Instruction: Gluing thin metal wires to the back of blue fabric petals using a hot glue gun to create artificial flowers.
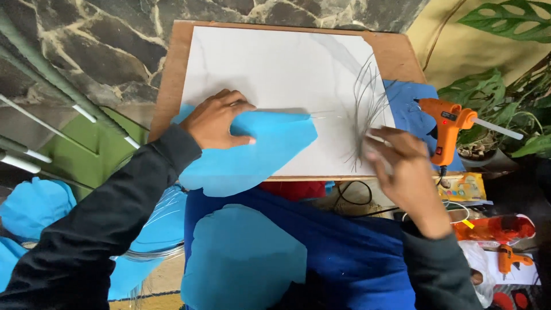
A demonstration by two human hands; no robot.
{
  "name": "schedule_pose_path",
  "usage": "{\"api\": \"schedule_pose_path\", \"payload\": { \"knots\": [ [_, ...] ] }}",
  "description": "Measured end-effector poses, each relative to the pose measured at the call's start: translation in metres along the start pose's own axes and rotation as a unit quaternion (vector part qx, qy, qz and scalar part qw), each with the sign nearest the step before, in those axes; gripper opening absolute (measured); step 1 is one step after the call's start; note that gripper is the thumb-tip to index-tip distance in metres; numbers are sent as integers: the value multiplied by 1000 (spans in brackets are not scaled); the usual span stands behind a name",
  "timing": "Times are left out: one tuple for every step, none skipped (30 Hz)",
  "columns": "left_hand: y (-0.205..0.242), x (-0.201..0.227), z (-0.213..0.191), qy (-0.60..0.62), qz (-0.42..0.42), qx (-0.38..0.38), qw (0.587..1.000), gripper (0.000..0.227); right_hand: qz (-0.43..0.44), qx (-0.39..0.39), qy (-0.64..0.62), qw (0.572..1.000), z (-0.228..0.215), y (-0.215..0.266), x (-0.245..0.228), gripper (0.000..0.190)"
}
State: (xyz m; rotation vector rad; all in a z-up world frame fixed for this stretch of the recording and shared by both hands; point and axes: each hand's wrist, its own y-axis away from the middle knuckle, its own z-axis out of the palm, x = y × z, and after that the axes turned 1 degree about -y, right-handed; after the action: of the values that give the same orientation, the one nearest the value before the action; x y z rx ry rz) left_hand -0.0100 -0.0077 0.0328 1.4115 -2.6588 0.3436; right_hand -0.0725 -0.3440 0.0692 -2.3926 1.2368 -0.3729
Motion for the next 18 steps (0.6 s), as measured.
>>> {"api": "schedule_pose_path", "payload": {
  "knots": [
    [2, -2, 6, 3, 6, 57, 998, 51, 30, 23, -72, 997, -8, 8, 2, 24],
    [5, -5, 11, 6, 10, 114, 993, 44, 59, 46, -145, 987, -15, 15, 3, 29],
    [6, -6, 11, 6, 6, 115, 993, 44, 56, 44, -147, 987, -16, 24, 8, 29],
    [8, -6, 12, -7, 22, 139, 990, 41, 95, 64, -133, 985, -18, 35, 13, 26],
    [10, -6, 12, -20, 37, 163, 986, 37, 133, 83, -119, 980, -21, 46, 18, 24],
    [10, -8, 14, -18, 35, 163, 986, 37, 132, 81, -119, 981, -19, 47, 17, 24],
    [9, -9, 15, -27, 37, 171, 984, 34, 133, 83, -109, 982, -18, 49, 16, 23],
    [6, -11, 16, -36, 42, 180, 982, 30, 135, 87, -98, 982, -17, 50, 15, 22],
    [7, -10, 16, -35, 42, 181, 982, 30, 135, 87, -96, 982, -13, 42, 7, 22],
    [6, -10, 16, -45, 46, 186, 981, 26, 98, 82, -111, 986, -10, 35, -2, 24],
    [6, -10, 16, -55, 49, 191, 979, 24, 60, 78, -126, 987, -6, 27, -11, 26],
    [5, -8, 14, -55, 51, 190, 979, 24, 62, 79, -125, 987, -3, 14, -22, 26],
    [5, -6, 13, -58, 55, 209, 975, 18, 17, 69, -151, 986, 1, 1, -34, 25],
    [6, -4, 11, -61, 57, 228, 970, 13, -29, 60, -178, 982, 5, -13, -47, 24],
    [3, -6, 11, -62, 57, 226, 970, 13, -28, 61, -179, 981, 10, -24, -55, 24],
    [0, -9, 12, -74, 62, 225, 970, 15, -53, 62, -160, 984, 15, -36, -63, 27],
    [-2, -11, 12, -86, 68, 223, 969, 19, -77, 62, -140, 985, 20, -48, -73, 30],
    [-4, -14, 13, -88, 66, 225, 968, 19, -80, 64, -141, 985, 28, -57, -75, 30]
  ]
}}
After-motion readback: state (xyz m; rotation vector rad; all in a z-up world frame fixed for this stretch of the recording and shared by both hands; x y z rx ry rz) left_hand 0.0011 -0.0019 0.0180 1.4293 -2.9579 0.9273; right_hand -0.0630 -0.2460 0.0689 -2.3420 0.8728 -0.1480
